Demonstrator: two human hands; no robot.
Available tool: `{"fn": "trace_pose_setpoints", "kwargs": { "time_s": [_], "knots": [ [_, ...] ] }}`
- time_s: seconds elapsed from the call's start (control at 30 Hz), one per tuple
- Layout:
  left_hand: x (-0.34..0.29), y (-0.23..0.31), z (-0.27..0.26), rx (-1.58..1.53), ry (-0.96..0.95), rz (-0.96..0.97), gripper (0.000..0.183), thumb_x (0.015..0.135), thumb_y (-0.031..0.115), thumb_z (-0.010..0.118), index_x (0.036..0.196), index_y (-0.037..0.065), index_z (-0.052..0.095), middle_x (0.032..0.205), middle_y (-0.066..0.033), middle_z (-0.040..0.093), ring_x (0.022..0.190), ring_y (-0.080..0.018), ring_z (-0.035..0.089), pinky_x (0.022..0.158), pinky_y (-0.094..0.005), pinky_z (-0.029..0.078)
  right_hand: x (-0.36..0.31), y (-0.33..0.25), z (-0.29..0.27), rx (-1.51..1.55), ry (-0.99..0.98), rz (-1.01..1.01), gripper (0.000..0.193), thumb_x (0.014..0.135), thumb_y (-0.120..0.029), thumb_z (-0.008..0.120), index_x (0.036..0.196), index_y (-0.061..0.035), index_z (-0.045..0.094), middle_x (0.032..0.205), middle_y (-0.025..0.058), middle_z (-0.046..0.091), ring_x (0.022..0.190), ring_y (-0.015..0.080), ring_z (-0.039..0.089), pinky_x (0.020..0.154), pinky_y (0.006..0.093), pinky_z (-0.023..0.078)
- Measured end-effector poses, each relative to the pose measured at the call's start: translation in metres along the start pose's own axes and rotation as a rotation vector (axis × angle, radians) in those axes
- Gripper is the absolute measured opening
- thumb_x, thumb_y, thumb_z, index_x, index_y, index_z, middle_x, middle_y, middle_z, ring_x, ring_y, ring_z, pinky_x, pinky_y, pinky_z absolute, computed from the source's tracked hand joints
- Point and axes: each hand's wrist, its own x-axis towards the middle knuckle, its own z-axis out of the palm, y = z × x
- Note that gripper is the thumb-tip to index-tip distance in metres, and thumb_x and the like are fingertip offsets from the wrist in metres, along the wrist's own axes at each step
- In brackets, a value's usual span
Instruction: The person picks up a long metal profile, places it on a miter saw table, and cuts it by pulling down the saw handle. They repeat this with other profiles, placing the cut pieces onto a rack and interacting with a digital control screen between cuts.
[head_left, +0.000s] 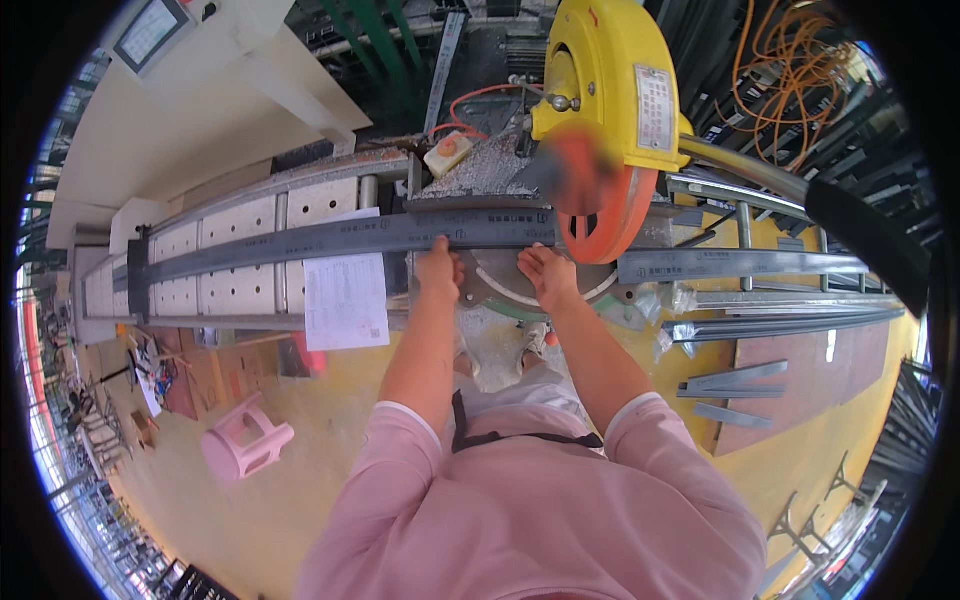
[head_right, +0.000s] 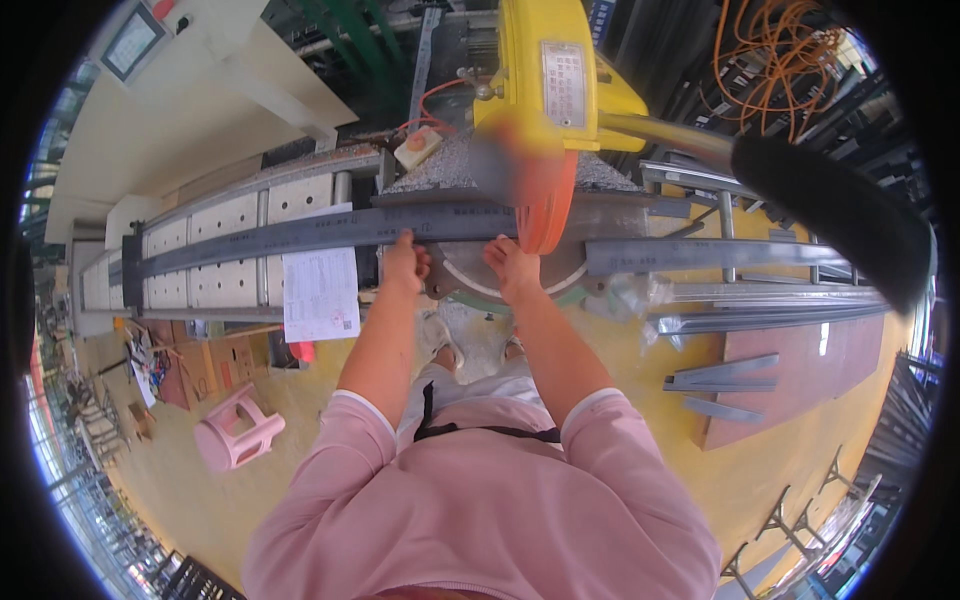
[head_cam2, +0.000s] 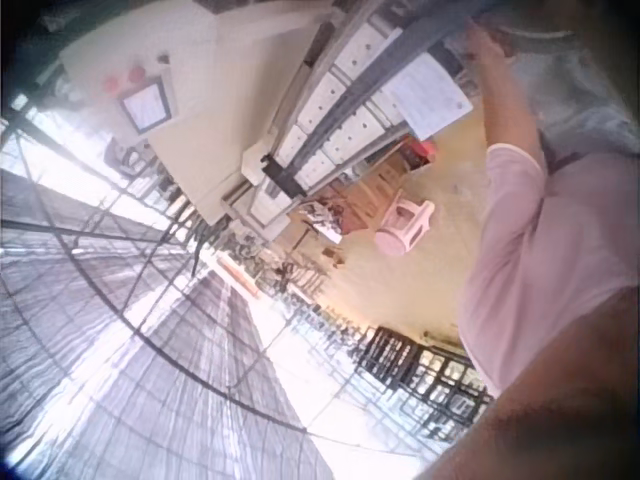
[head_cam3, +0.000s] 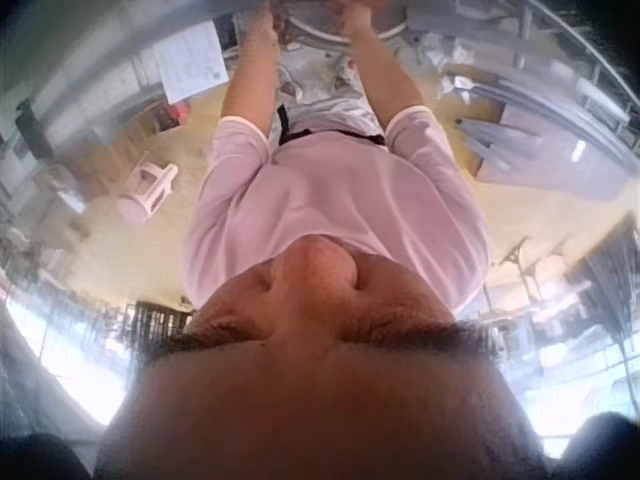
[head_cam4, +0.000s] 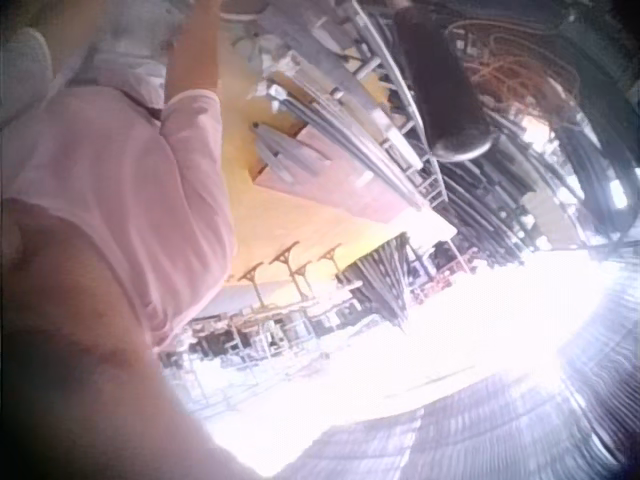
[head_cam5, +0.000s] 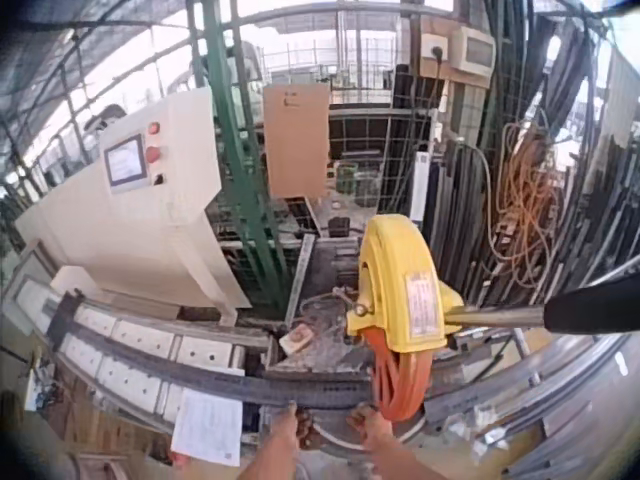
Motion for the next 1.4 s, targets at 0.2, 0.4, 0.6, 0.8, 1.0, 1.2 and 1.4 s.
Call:
{"fn": "trace_pose_setpoints", "kwargs": {
  "time_s": [0.2, 0.4, 0.6, 0.8, 1.0, 1.2, 1.4],
  "knots": [
    [0.026, 0.042, -0.032, -0.153, 0.31, 0.036, 0.031, 0.088, 0.037, 0.065, 0.087, 0.008, 0.055, 0.071, -0.0032, 0.052, 0.053, -0.0128, 0.046, 0.042, -0.0267, 0.034, -0.014, 0.005, 0.003, 0.192, 0.035, -0.007, 0.03, 0.093, -0.009, 0.055, 0.116, 0.0077, 0.047, 0.116, 0.017, 0.054, 0.106, 0.0283, 0.059, 0.092, 0.0399, 0.052],
    [0.049, 0.046, -0.039, -0.281, 0.191, 0.006, 0.025, 0.088, 0.026, 0.068, 0.081, 0.007, 0.053, 0.066, -0.0026, 0.048, 0.049, -0.0105, 0.041, 0.039, -0.0225, 0.03, -0.019, 0.001, 0.021, 0.198, 0.07, 0.017, 0.026, 0.095, -0.012, 0.052, 0.114, 0.0058, 0.048, 0.116, 0.0155, 0.055, 0.107, 0.0276, 0.058, 0.093, 0.0401, 0.051],
    [0.062, 0.044, -0.05, -0.383, 0.143, -0.028, 0.024, 0.088, 0.024, 0.07, 0.085, 0.005, 0.056, 0.065, -0.0051, 0.052, 0.046, -0.0104, 0.039, 0.038, -0.0228, 0.029, 0.0, 0.003, 0.014, 0.105, 0.163, -0.045, 0.025, 0.092, -0.008, 0.05, 0.112, 0.0073, 0.05, 0.107, 0.0168, 0.06, 0.094, 0.0265, 0.064, 0.081, 0.0364, 0.055],
    [0.062, 0.042, -0.051, -0.4, 0.183, 0.012, 0.029, 0.088, 0.028, 0.07, 0.084, 0.003, 0.056, 0.065, -0.0058, 0.053, 0.047, -0.0107, 0.042, 0.038, -0.0227, 0.03, -0.008, 0.004, 0.02, -0.113, 0.104, -0.055, 0.026, 0.089, -0.007, 0.053, 0.112, 0.0056, 0.051, 0.102, 0.0147, 0.064, 0.088, 0.0249, 0.066, 0.076, 0.0324, 0.054],
    [0.059, 0.04, -0.047, -0.355, 0.228, 0.031, 0.032, 0.088, 0.03, 0.07, 0.078, 0.004, 0.055, 0.061, -0.0037, 0.052, 0.047, -0.0111, 0.043, 0.038, -0.0234, 0.031, -0.055, -0.036, -0.004, -0.361, -0.008, -0.069, 0.027, 0.089, -0.015, 0.058, 0.111, 0.0, 0.056, 0.096, 0.0085, 0.064, 0.079, 0.02, 0.064, 0.069, 0.0309, 0.051],
    [0.064, 0.036, -0.049, -0.338, 0.219, 0.127, 0.034, 0.088, 0.031, 0.069, 0.074, 0.004, 0.053, 0.059, -0.0037, 0.05, 0.044, -0.0124, 0.043, 0.037, -0.0257, 0.03, -0.234, -0.234, 0.068, -0.099, -0.173, -1.13, 0.043, 0.099, -0.039, 0.041, 0.121, -0.0048, 0.054, 0.108, 0.0148, 0.062, 0.057, 0.0086, 0.052, 0.04, 0.0183, 0.032],
    [0.053, 0.044, -0.036, -0.396, 0.273, 0.09, 0.035, 0.089, 0.029, 0.068, 0.072, 0.004, 0.051, 0.053, -0.0034, 0.047, 0.04, -0.0135, 0.04, 0.036, -0.0281, 0.029, -0.281, -0.237, 0.081, -0.044, -0.734, -1.049, 0.062, 0.097, -0.057, 0.03, 0.113, -0.0044, 0.058, 0.104, 0.0174, 0.057, 0.045, 0.0168, 0.049, 0.037, 0.027, 0.038]
  ]
}}
